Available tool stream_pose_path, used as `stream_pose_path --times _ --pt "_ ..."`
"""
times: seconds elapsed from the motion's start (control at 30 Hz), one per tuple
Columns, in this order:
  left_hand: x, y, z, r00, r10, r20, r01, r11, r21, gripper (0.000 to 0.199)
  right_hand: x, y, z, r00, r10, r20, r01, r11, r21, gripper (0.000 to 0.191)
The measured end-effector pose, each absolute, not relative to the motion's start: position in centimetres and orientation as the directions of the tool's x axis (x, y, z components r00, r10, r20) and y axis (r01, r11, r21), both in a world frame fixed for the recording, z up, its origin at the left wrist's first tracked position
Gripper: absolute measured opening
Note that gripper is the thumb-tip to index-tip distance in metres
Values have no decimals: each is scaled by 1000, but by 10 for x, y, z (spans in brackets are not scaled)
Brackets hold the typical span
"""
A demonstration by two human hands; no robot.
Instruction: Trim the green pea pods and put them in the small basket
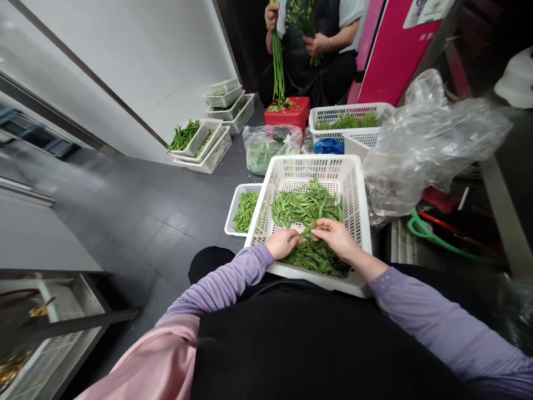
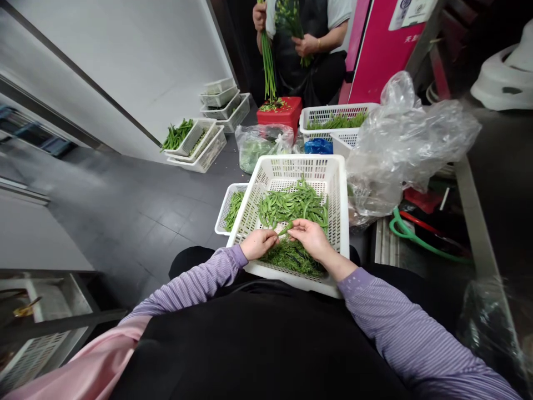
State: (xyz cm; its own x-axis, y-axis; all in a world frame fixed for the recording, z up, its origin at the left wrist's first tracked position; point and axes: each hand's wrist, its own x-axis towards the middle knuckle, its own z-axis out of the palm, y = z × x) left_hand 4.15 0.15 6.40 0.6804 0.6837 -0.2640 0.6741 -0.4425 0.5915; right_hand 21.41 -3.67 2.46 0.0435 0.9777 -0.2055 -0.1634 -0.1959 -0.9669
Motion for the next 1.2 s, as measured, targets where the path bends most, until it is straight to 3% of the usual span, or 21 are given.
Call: stream_pose_path --times 0.1,0.2,0.27,0.4,0.47,0.53,0.6,0.67,0.77,0.83,0.9,0.97,1.03,1.2 --pt "35 9 74 711 650 -269 681 -541 494 26 220 -38 14 -53 974 -222 212 -206 -955 8" --pt "26 18 86 734 613 -292 678 -634 372 24 223 -45 4 -296 924 -242 685 28 -728 13" --pt "21 23 93 761 559 -328 646 -697 312 23 222 -49 7 -406 896 -179 773 232 -590 22" --pt "19 22 101 808 445 -387 556 -792 252 21 215 -51 31 -341 918 203 786 397 -475 34" --pt "24 18 102 838 416 -354 518 -812 270 21 210 -50 40 -382 881 279 736 473 -484 32" --pt "32 14 100 854 455 -254 516 -804 296 21 205 -50 41 -397 877 272 667 479 -571 23" --pt "45 12 91 803 581 -129 585 -730 353 24 202 -50 38 -252 939 235 604 342 -720 17" --pt "58 11 76 674 731 -105 681 -560 472 29 205 -47 35 0 985 174 480 152 -864 15" --pt "71 9 42 506 777 -374 793 -249 556 32 223 -36 40 339 939 65 132 21 -991 14" --pt "70 7 20 456 688 -564 874 -225 431 25 244 -26 46 527 850 19 -119 96 -988 13" --pt "65 7 3 443 665 -602 896 -360 260 23 264 -18 53 637 770 -30 -276 191 -942 14" --pt "63 10 -7 502 708 -496 854 -498 153 34 276 -13 57 634 767 -99 -368 187 -911 17" --pt "69 17 -15 581 713 -393 806 -573 150 36 278 -12 58 542 824 -166 -437 109 -893 17" --pt "100 33 -36 578 658 -484 802 -568 185 27 266 -13 54 359 898 -256 -504 -45 -863 7"
